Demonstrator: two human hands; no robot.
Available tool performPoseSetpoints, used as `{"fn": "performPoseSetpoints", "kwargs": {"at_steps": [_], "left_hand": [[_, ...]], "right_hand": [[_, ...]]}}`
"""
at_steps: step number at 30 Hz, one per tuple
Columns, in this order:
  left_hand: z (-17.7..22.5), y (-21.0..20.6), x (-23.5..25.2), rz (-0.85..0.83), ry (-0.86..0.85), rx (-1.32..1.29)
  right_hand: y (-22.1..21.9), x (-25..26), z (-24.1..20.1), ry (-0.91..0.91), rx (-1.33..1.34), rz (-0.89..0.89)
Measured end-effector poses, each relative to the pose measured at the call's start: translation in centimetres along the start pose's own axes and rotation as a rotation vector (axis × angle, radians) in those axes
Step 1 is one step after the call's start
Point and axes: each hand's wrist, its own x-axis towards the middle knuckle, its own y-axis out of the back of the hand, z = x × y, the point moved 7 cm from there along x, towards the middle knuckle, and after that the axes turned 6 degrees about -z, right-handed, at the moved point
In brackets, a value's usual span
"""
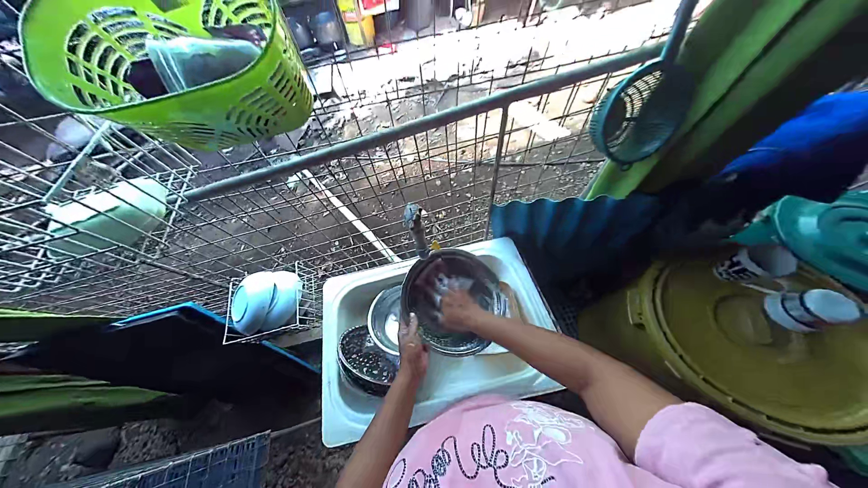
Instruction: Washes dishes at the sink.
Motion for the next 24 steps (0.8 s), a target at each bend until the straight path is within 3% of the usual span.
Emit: {"fn": "performPoseSetpoints", "kwargs": {"at_steps": [3, 5, 6, 8, 10, 13, 15, 17, 20, 22, 24], "left_hand": [[1.0, 0.3, 1.0, 0.064, -0.026, 0.025], [2.4, 2.5, 0.7, 0.119, -0.011, 0.063], [2.6, 3.3, 0.6, 0.115, -0.01, 0.081], [1.9, 3.0, 0.1, 0.068, 0.032, 0.091], [0.2, 1.0, -0.3, 0.003, 0.093, 0.058], [-0.6, -1.7, 0.6, -0.056, 0.05, 0.014], [0.3, -1.1, 1.3, 0.009, 0.024, 0.051], [1.1, 0.3, 1.5, 0.056, 0.039, 0.069], [0.0, -0.2, 1.0, 0.023, 0.084, 0.086], [-1.6, -2.8, 0.4, -0.043, 0.125, 0.05], [-2.2, -5.4, 0.9, -0.09, 0.125, -0.006]], "right_hand": [[-2.9, -1.7, -3.4, 0.237, 0.235, -0.112], [-3.2, -3.8, -2.0, 0.3, 0.066, -0.317], [-2.4, -4.3, -0.3, 0.263, -0.072, -0.323], [0.0, -3.8, 3.1, 0.129, -0.211, -0.191], [0.6, -2.5, 3.7, 0.038, -0.195, -0.074], [-1.5, -2.6, -0.5, 0.121, 0.111, -0.023], [-3.1, -4.5, -1.6, 0.25, 0.278, -0.093], [-2.7, -6.2, 0.5, 0.235, 0.068, -0.254], [1.2, -6.5, 5.8, 0.025, -0.223, -0.238], [2.2, -5.2, 7.1, -0.02, -0.22, -0.138], [1.0, -4.0, 5.8, 0.03, -0.043, -0.082]]}}
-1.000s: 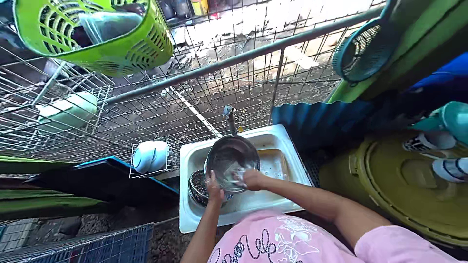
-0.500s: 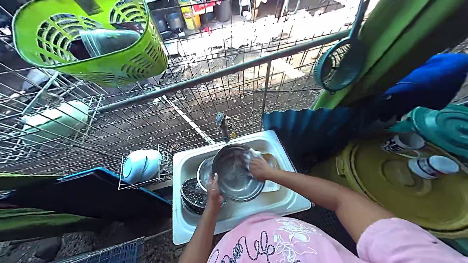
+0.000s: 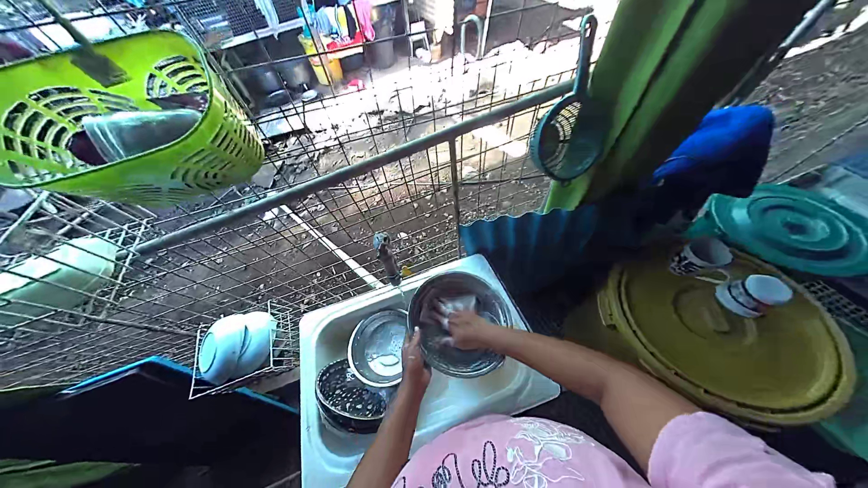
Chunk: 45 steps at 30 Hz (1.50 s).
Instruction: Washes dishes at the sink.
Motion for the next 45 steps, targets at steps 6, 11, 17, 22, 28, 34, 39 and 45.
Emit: {"fn": "performPoseSetpoints", "kwargs": {"at_steps": [6, 11, 17, 22, 28, 34, 39, 45], "left_hand": [[2.9, 1.6, 3.5, -0.016, 0.079, 0.097], [-0.8, -0.7, 2.7, -0.021, 0.045, 0.082], [0.3, 0.7, -0.5, 0.002, 0.142, 0.14], [-1.3, 2.1, -0.7, 0.092, 0.129, 0.051], [-1.2, 4.0, -2.5, 0.208, -0.027, -0.04], [-2.8, 3.7, -4.0, 0.082, 0.131, -0.017], [-1.9, 2.9, -2.4, 0.055, 0.038, -0.098], [-0.7, 7.4, -3.6, 0.155, 0.072, -0.111]], "right_hand": [[-2.3, -4.6, -2.6, 0.248, -0.032, -0.366], [0.5, -4.2, -3.2, -0.028, -0.015, -0.261], [-3.7, -5.2, -4.3, 0.119, 0.066, -0.141], [-1.8, -4.1, -3.9, 0.1, -0.174, -0.329], [-3.3, -4.1, -6.4, 0.16, 0.048, -0.226], [1.4, 0.0, 0.1, -0.021, -0.293, -0.179], [-3.4, 1.0, -7.2, 0.294, 0.311, -0.109], [-1.1, -1.2, -1.9, 0.105, -0.225, -0.318]]}}
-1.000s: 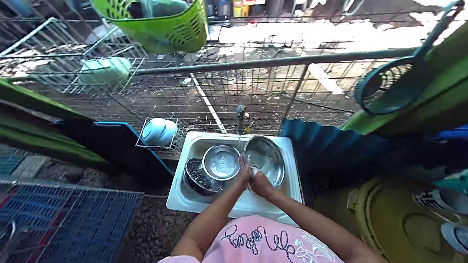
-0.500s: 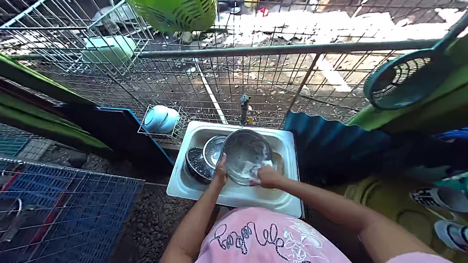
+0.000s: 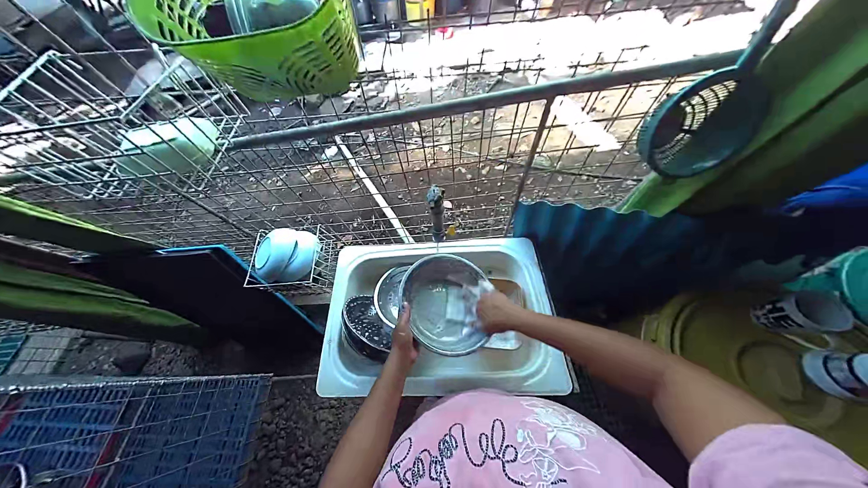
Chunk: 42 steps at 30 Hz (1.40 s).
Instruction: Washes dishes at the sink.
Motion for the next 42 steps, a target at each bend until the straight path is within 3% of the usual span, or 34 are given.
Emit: {"fn": "performPoseSetpoints", "kwargs": {"at_steps": [2, 5, 6, 8, 11, 15, 17, 20, 22, 24, 26, 30, 32, 34, 36, 39, 42], "left_hand": [[-1.3, -1.8, -0.6, -0.101, 0.05, 0.027], [-1.8, -4.0, 0.0, -0.183, 0.05, 0.03], [-1.2, -4.0, 0.6, -0.17, 0.021, 0.046], [0.5, -2.5, 1.2, -0.103, -0.031, 0.058], [2.1, 0.4, 1.3, -0.024, -0.028, 0.011], [0.2, -1.4, 0.5, -0.167, 0.089, 0.059], [-0.2, -3.2, 1.0, -0.242, 0.088, 0.067], [1.2, -3.4, 2.3, -0.2, 0.105, 0.121], [2.1, -2.9, 3.0, -0.151, 0.183, 0.183], [2.9, -3.2, 3.4, -0.212, 0.234, 0.238], [3.9, -3.6, 4.6, -0.254, 0.091, 0.281], [6.1, -2.8, 8.2, -0.272, -0.297, 0.381], [6.9, -2.5, 8.7, -0.271, -0.366, 0.468], [7.3, -3.4, 7.7, -0.323, -0.332, 0.578], [7.3, -4.6, 6.1, -0.367, -0.287, 0.669], [6.8, -6.8, 4.0, -0.388, -0.261, 0.663], [6.3, -8.6, 2.1, -0.354, -0.301, 0.574]], "right_hand": [[1.5, 1.2, 1.6, -0.089, -0.013, 0.137], [0.4, 4.0, -2.0, 0.043, 0.288, 0.3], [-0.5, 4.3, -3.9, 0.124, 0.424, 0.309], [-1.7, 3.0, -6.7, 0.243, 0.53, 0.156], [-1.5, 0.7, -3.9, 0.091, 0.171, -0.031], [1.6, 1.7, 1.0, -0.148, 0.081, 0.158], [1.2, 3.6, -1.2, -0.046, 0.234, 0.272], [0.5, 4.2, -6.0, 0.183, 0.572, 0.311], [0.7, 2.9, -7.6, 0.296, 0.718, 0.249], [1.9, 1.4, -7.4, 0.302, 0.706, 0.218], [4.9, -1.0, -6.0, 0.304, 0.748, 0.284], [8.9, -3.6, 0.3, 0.338, 1.209, 0.387], [9.6, -3.9, 4.0, 0.214, 1.327, 0.502], [10.7, -4.7, 6.8, -0.008, 1.232, 0.69], [11.7, -5.0, 7.0, -0.132, 0.939, 0.762], [10.8, -3.8, -0.2, -0.092, 0.441, 0.678], [8.6, -3.3, -7.1, 0.101, 0.115, 0.907]]}}
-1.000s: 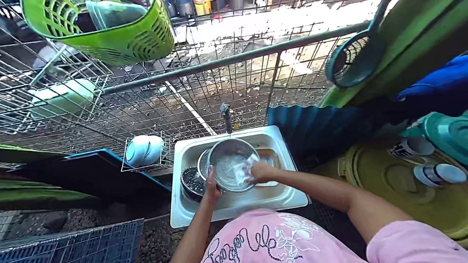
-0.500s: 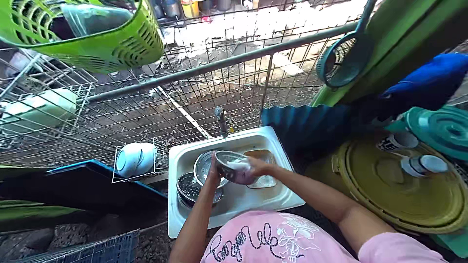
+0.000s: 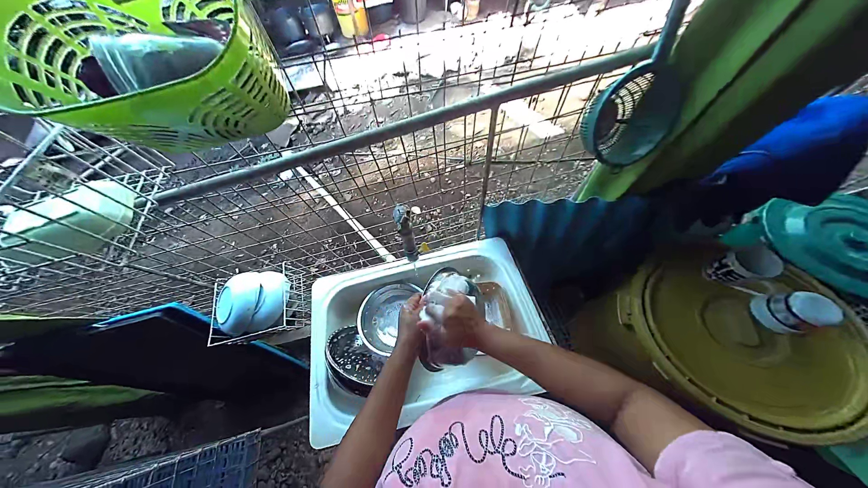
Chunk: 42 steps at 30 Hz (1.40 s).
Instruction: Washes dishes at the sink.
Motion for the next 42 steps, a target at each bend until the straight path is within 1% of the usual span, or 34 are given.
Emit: {"fn": "performPoseSetpoints", "kwargs": {"at_steps": [1, 2, 5, 6, 7, 10, 11, 12, 13, 14, 16, 17, 18, 19, 20, 22, 23, 24, 25, 26, 27, 28, 29, 30, 31, 32, 33, 34, 35, 36, 37, 40, 41, 42], "left_hand": [[0.1, -0.2, -0.2, 0.023, -0.036, 0.017], [0.2, -0.2, -0.4, 0.044, -0.063, 0.054], [0.9, -0.3, -1.8, 0.038, -0.07, 0.188], [1.1, -0.5, -2.2, 0.023, -0.045, 0.191], [1.0, -0.6, -2.3, 0.011, -0.025, 0.197], [1.4, -0.8, -2.3, 0.012, -0.042, 0.34], [1.8, -0.8, -2.7, 0.006, -0.066, 0.395], [2.2, -0.7, -3.0, 0.003, -0.08, 0.423], [2.5, -0.3, -3.4, 0.006, -0.087, 0.421], [3.1, 0.2, -3.8, 0.02, -0.11, 0.389], [3.2, 1.2, -4.8, 0.09, -0.212, 0.204], [2.7, 1.6, -5.1, 0.115, -0.241, 0.083], [2.1, 1.7, -5.3, 0.116, -0.226, 0.003], [1.5, 1.8, -5.1, 0.098, -0.184, -0.004], [1.1, 1.8, -4.6, 0.062, -0.125, 0.049], [1.2, 1.0, -3.5, -0.037, -0.017, 0.241], [1.3, 0.6, -3.4, -0.057, 0.013, 0.289], [1.3, 0.5, -3.6, -0.034, 0.015, 0.272], [1.3, 0.9, -4.0, 0.011, -0.011, 0.204], [1.3, 1.5, -4.7, 0.05, -0.048, 0.098], [1.3, 2.2, -5.5, 0.091, -0.101, 0.0], [1.2, 2.8, -6.3, 0.126, -0.141, -0.085], [0.9, 3.2, -6.8, 0.146, -0.125, -0.117], [0.7, 3.3, -7.1, 0.129, -0.066, -0.086], [0.6, 3.1, -7.0, 0.077, 0.015, -0.015], [0.7, 2.7, -6.6, 0.007, 0.085, 0.06], [0.7, 2.3, -6.1, -0.049, 0.122, 0.118], [0.7, 2.2, -5.6, -0.068, 0.124, 0.145], [0.8, 2.5, -5.5, -0.044, 0.115, 0.132], [1.0, 3.1, -5.7, 0.022, 0.113, 0.081], [1.4, 4.0, -6.2, 0.113, 0.12, 0.006], [1.4, 7.2, -8.4, 0.46, 0.092, -0.352], [0.8, 8.2, -8.7, 0.57, 0.078, -0.472], [0.3, 9.0, -8.8, 0.656, 0.066, -0.552]], "right_hand": [[0.3, 0.2, 0.1, 0.007, 0.003, 0.057], [1.0, 0.8, 1.4, -0.074, 0.038, 0.056], [2.7, 2.8, 8.6, -0.472, 0.21, -0.072], [2.5, 3.1, 9.8, -0.503, 0.251, -0.073], [2.1, 3.2, 9.4, -0.448, 0.277, -0.08], [0.9, 2.3, 2.1, 0.01, 0.3, -0.129], [0.9, 1.7, 0.2, 0.126, 0.293, -0.123], [1.2, 1.4, 0.0, 0.176, 0.305, -0.092], [1.7, 1.5, 1.4, 0.14, 0.354, -0.071], [2.3, 1.9, 4.0, 0.031, 0.451, -0.045], [2.5, 2.7, 10.3, -0.321, 0.734, -0.007], [2.3, 2.9, 12.3, -0.46, 0.81, 0.011], [2.4, 3.1, 12.8, -0.539, 0.794, 0.013], [2.7, 3.5, 12.0, -0.553, 0.698, -0.03], [2.9, 4.0, 10.0, -0.505, 0.55, -0.127], [2.2, 4.6, 3.9, -0.273, 0.249, -0.391], [1.6, 4.5, 1.4, -0.163, 0.181, -0.463], [1.2, 4.3, 0.5, -0.094, 0.203, -0.451], [1.4, 4.4, 1.4, -0.057, 0.303, -0.344], [1.6, 4.6, 3.7, -0.09, 0.451, -0.218], [1.5, 4.7, 6.6, -0.212, 0.613, -0.126], [1.1, 4.6, 9.4, -0.392, 0.756, -0.082], [0.2, 4.4, 11.3, -0.53, 0.805, -0.063], [-0.5, 4.3, 11.5, -0.588, 0.759, -0.093], [-0.8, 4.4, 9.8, -0.564, 0.652, -0.193], [-0.9, 4.8, 6.8, -0.477, 0.503, -0.336], [-1.0, 5.1, 3.2, -0.373, 0.352, -0.487], [-1.2, 5.2, 0.2, -0.267, 0.254, -0.583], [-1.2, 5.3, -1.5, -0.183, 0.242, -0.569], [-1.1, 5.6, -1.2, -0.139, 0.319, -0.465], [-1.0, 5.9, 0.5, -0.152, 0.446, -0.349], [-2.3, 4.3, 6.9, -0.417, 0.781, -0.096], [-3.3, 2.8, 7.4, -0.437, 0.824, -0.034], [-4.3, 1.4, 6.5, -0.39, 0.835, 0.007]]}}
